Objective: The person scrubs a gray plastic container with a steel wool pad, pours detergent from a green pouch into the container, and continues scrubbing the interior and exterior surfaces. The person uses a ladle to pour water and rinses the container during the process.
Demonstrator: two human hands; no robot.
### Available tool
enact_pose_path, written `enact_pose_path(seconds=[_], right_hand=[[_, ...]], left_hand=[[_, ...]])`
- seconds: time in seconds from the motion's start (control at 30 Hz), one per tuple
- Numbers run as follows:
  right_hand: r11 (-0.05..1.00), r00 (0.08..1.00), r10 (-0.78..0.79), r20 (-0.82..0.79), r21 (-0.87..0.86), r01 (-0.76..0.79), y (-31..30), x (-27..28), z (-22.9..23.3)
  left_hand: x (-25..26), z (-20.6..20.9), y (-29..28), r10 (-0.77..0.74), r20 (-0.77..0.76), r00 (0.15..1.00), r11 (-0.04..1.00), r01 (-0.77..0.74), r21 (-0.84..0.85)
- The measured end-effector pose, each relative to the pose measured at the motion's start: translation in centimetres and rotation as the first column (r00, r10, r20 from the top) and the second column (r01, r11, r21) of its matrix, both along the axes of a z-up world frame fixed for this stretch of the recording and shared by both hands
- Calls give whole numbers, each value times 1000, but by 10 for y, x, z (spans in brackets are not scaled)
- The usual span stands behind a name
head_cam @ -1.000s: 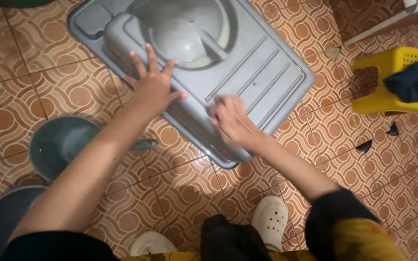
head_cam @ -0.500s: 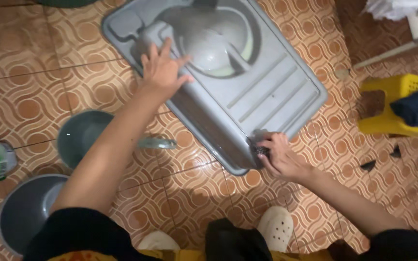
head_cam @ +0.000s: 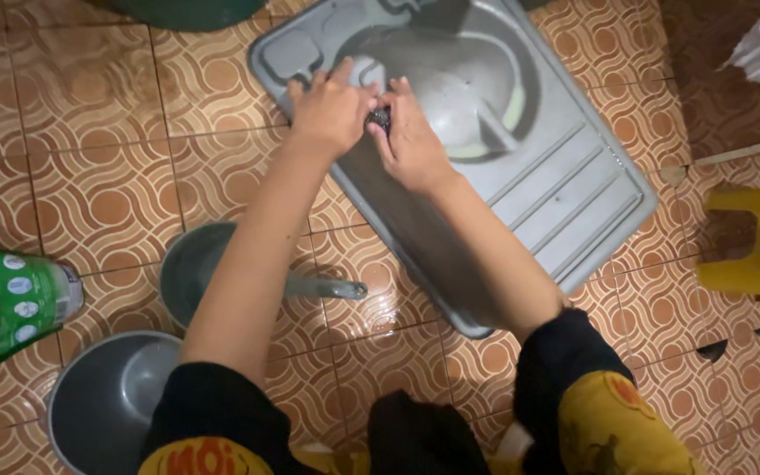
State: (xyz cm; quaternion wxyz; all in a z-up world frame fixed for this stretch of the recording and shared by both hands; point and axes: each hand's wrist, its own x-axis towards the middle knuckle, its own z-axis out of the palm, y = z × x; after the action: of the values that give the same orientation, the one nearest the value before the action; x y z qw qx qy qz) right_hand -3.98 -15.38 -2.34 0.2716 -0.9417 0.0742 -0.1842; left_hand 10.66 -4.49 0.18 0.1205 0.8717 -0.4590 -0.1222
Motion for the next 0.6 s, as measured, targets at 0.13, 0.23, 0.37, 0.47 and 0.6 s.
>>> enact_pose_path(seconds=[0.13,0.23,0.37,0.47,0.6], right_hand=[[988,994,107,32,-117,-102,1,-60,14],[986,987,128,-93,-94,-136,2,-164,37],[986,953,104,-285,-97,-137,0,-251,60],[989,962,123,-244,-52,-139,5,-226,60],[997,1000,-18,-14,-69,17,20,-123,39]], left_hand=[[-2,-7,-6,-27,72,997,1000,27,6],[-2,-8,-8,-24,107,994,1000,24,3],[-1,-3,-4,-32,113,993,999,35,-18],[1,10,-8,-48,72,996,999,46,23],[-10,23,-9,-5,7,1000,987,4,164]])
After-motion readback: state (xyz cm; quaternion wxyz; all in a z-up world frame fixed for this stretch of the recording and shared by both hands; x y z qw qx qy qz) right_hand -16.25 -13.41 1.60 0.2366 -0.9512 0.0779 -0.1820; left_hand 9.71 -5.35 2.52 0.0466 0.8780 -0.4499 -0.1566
